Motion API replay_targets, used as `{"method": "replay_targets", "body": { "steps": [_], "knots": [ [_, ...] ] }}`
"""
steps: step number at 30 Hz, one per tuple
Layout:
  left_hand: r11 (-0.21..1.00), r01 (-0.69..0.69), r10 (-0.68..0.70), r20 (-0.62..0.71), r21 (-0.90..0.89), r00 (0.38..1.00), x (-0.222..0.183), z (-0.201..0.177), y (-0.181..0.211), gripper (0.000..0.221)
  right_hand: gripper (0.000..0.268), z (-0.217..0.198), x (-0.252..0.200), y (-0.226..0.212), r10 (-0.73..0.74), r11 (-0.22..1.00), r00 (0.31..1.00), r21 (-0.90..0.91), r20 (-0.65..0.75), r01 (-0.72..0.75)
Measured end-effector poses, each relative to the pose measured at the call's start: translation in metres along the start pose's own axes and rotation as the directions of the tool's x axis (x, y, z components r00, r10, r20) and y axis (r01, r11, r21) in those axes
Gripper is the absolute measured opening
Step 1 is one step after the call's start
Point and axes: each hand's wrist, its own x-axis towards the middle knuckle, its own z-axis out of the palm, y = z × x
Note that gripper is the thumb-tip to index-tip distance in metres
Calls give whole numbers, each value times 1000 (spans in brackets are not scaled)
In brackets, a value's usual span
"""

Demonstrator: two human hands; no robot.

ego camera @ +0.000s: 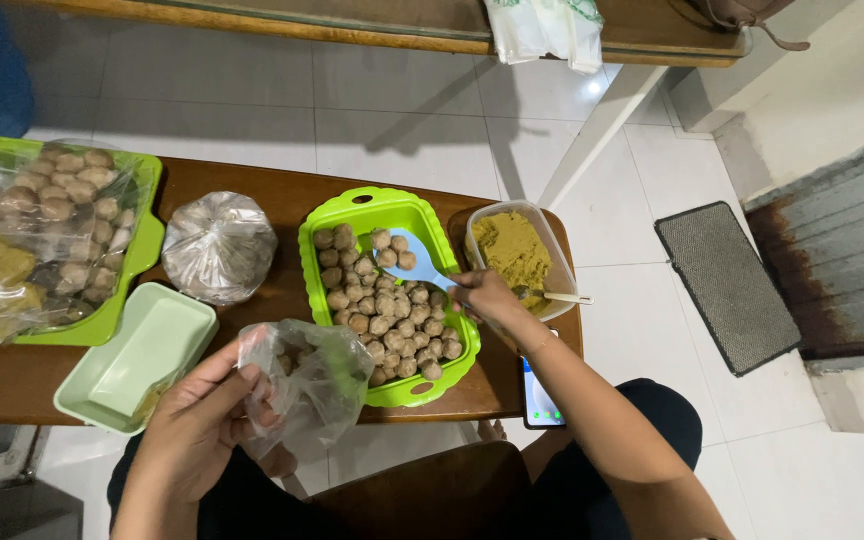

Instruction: The person scoops meatballs from a tray and places them into a plastic bag.

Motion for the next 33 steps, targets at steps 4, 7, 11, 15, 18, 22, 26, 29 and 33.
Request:
{"method": "replay_targets", "body": {
  "steps": [4,7,11,15,18,22,26,29,33],
  "knots": [
    [999,-3,3,1,42,1000,-1,1,1,52,37,-7,-23,-7,41,994,997,-101,60,-35],
    [998,-1,1,-3,65,1000,-4,5,5,53,33,-10,-43,-13,-7,998,991,-65,132,15],
    [997,-3,4,-14,83,1000,-6,5,6,53,36,-10,-76,-34,7,988,981,-155,192,23],
    [994,7,-3,-42,106,999,-9,9,8,52,36,-6,-103,-53,-41,977,974,-195,222,85],
    [993,10,-3,-58,115,998,-10,11,11,48,39,-3,-116,-62,-82,970,956,-200,280,142],
    [995,4,4,-76,103,997,-6,6,7,49,40,0,-132,-74,-80,947,940,-268,331,175],
    [994,9,1,-94,110,996,-5,6,7,52,37,7,-146,-84,-29,918,930,-359,367,170],
    [994,-5,12,-63,106,998,-3,6,6,50,34,15,-153,-90,-19,899,920,-396,391,187],
    [997,-4,9,-65,82,998,1,7,1,50,37,34,-169,-108,43,815,910,-541,412,207]
  ]
}}
